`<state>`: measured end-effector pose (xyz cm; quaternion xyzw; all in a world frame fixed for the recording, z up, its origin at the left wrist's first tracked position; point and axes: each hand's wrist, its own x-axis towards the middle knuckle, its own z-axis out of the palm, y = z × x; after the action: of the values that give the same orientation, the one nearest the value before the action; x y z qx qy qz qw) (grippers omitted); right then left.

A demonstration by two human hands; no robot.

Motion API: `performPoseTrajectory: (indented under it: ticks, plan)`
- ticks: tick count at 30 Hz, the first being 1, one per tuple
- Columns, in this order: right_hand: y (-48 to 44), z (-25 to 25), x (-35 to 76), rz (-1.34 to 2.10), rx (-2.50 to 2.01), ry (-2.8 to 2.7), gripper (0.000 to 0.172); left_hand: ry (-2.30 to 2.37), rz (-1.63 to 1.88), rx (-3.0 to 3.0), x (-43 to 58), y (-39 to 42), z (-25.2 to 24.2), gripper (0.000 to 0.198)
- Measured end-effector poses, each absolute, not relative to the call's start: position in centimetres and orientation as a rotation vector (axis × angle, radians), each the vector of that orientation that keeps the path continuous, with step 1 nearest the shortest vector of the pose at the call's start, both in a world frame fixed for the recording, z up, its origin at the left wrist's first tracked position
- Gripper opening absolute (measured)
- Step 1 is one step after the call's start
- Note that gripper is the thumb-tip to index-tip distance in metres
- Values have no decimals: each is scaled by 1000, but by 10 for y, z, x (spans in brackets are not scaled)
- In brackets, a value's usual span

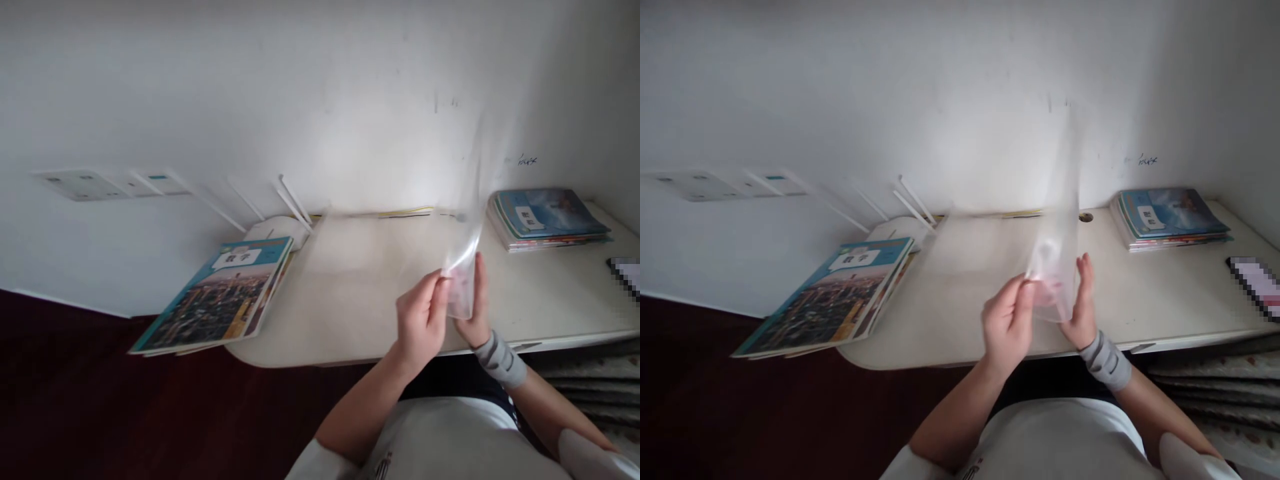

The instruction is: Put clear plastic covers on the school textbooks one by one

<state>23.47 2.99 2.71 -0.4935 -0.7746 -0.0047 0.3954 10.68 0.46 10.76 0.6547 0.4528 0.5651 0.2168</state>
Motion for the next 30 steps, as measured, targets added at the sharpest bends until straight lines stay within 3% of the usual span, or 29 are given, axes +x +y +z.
performPoseTrajectory:
  ticks: [2,5,11,16,19,24,30]
  plan:
    - [33,40,254,-113,-1296,-1680,68,1397,1679,1829,88,0,104,30]
    - [35,51,284,-360,-1295,-1740,64,1806,1688,1726,49,9,84,34]
    - [36,21,313,-356,-1408,-2223,54,2503,851,1767,-2,26,30,43]
    - [46,-15,320,-156,-1408,-2374,33,2534,330,1788,-8,29,8,44]
    - [50,-17,323,-54,-1294,-2436,33,2507,364,1836,-9,30,4,45]
    - [50,-19,325,2,-1274,-2513,70,2569,698,2036,-30,27,13,44]
    - [47,-33,329,-136,-1382,-2319,64,2935,726,1804,-104,27,36,48]
